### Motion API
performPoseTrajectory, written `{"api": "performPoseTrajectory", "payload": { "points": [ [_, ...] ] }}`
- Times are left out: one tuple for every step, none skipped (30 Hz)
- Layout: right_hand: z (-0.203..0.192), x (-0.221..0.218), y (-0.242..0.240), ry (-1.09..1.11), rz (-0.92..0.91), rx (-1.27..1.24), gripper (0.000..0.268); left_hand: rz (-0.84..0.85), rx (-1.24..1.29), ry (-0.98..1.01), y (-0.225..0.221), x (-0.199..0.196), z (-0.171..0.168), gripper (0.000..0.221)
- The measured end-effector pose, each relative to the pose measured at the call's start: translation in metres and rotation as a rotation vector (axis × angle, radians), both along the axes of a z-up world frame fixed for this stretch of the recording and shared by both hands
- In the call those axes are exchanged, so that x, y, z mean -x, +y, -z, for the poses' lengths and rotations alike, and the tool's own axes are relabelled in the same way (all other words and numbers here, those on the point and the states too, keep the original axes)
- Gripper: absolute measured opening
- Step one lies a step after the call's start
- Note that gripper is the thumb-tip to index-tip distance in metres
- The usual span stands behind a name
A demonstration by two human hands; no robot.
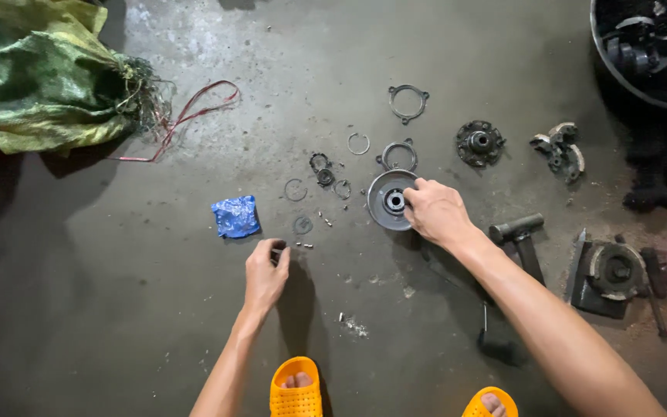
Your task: Assembling motorcycle clutch components by installing gears and circlips into a housing using a metal pick
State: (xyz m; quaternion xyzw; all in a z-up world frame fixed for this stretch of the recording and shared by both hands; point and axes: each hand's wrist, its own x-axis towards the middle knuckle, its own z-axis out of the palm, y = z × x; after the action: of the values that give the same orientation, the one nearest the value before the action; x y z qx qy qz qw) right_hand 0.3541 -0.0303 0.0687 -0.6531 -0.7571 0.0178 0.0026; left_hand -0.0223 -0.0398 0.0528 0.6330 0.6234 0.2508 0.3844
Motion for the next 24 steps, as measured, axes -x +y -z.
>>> {"api": "performPoseTrajectory", "payload": {
  "points": [
    [0.003,0.002,0.003,-0.038,0.008,0.068,0.017,0.022,-0.048,0.039,0.001,0.001,0.003,0.013],
    [0.005,0.003,0.004,-0.035,0.004,0.066,0.017,0.019,-0.049,0.042,0.0,0.0,0.002,0.013],
    [0.007,0.004,0.005,-0.053,0.003,0.069,0.015,0.066,-0.087,0.101,0.0,0.0,0.002,0.014],
    [0.009,0.005,0.006,-0.071,0.001,0.073,0.013,0.112,-0.125,0.16,0.0,-0.001,0.001,0.015],
    [0.011,0.005,0.008,-0.069,-0.001,0.073,0.013,0.111,-0.124,0.161,0.0,-0.002,0.006,0.015],
    [0.014,0.005,0.009,-0.088,0.0,0.093,0.012,0.171,-0.185,0.24,0.0,-0.002,0.01,0.015],
    [0.017,0.004,0.01,-0.109,0.003,0.11,0.013,0.232,-0.249,0.317,0.0,-0.003,0.015,0.015],
    [0.022,0.004,0.011,-0.11,0.003,0.109,0.013,0.231,-0.25,0.317,0.001,-0.005,0.02,0.015],
    [0.026,0.003,0.011,-0.124,0.003,0.126,0.013,0.275,-0.304,0.383,0.003,-0.007,0.024,0.013],
    [0.03,0.002,0.012,-0.139,0.004,0.143,0.014,0.319,-0.358,0.448,0.005,-0.009,0.028,0.012],
    [0.02,0.005,0.013,-0.14,0.005,0.144,0.014,0.32,-0.358,0.446,0.008,-0.009,0.038,0.012],
    [0.01,0.008,0.013,-0.13,-0.006,0.137,0.012,0.368,-0.373,0.483,0.01,-0.008,0.048,0.01],
    [0.001,0.01,0.014,-0.121,-0.017,0.129,0.012,0.416,-0.39,0.519,0.013,-0.008,0.059,0.008],
    [-0.002,0.011,0.014,-0.123,-0.014,0.128,0.012,0.418,-0.392,0.517,0.014,-0.009,0.063,0.008],
    [-0.005,0.012,0.013,-0.126,-0.012,0.13,0.012,0.425,-0.416,0.548,0.014,-0.009,0.068,0.004],
    [-0.009,0.012,0.013,-0.129,-0.011,0.132,0.011,0.432,-0.44,0.578,0.015,-0.01,0.072,0.001],
    [-0.009,0.012,0.014,-0.132,-0.009,0.133,0.011,0.434,-0.44,0.575,0.015,-0.011,0.07,0.001],
    [-0.009,0.012,0.014,-0.111,-0.008,0.127,0.011,0.459,-0.413,0.587,0.016,-0.012,0.067,0.003],
    [-0.01,0.012,0.015,-0.092,-0.007,0.118,0.011,0.483,-0.388,0.598,0.017,-0.013,0.065,0.006],
    [-0.014,0.009,0.014,-0.096,-0.006,0.117,0.011,0.484,-0.39,0.595,0.014,-0.013,0.06,0.006],
    [-0.018,0.006,0.014,-0.072,0.015,0.113,0.011,0.46,-0.36,0.523,0.013,-0.014,0.055,0.013],
    [-0.022,0.003,0.015,-0.047,0.035,0.109,0.014,0.437,-0.329,0.452,0.012,-0.015,0.05,0.02],
    [-0.04,0.003,0.012,-0.051,0.037,0.107,0.014,0.438,-0.332,0.448,0.012,-0.024,0.032,0.02],
    [-0.057,0.003,0.01,0.077,0.067,0.082,0.015,0.344,-0.225,0.224,0.012,-0.034,0.015,0.012]
  ]
}}
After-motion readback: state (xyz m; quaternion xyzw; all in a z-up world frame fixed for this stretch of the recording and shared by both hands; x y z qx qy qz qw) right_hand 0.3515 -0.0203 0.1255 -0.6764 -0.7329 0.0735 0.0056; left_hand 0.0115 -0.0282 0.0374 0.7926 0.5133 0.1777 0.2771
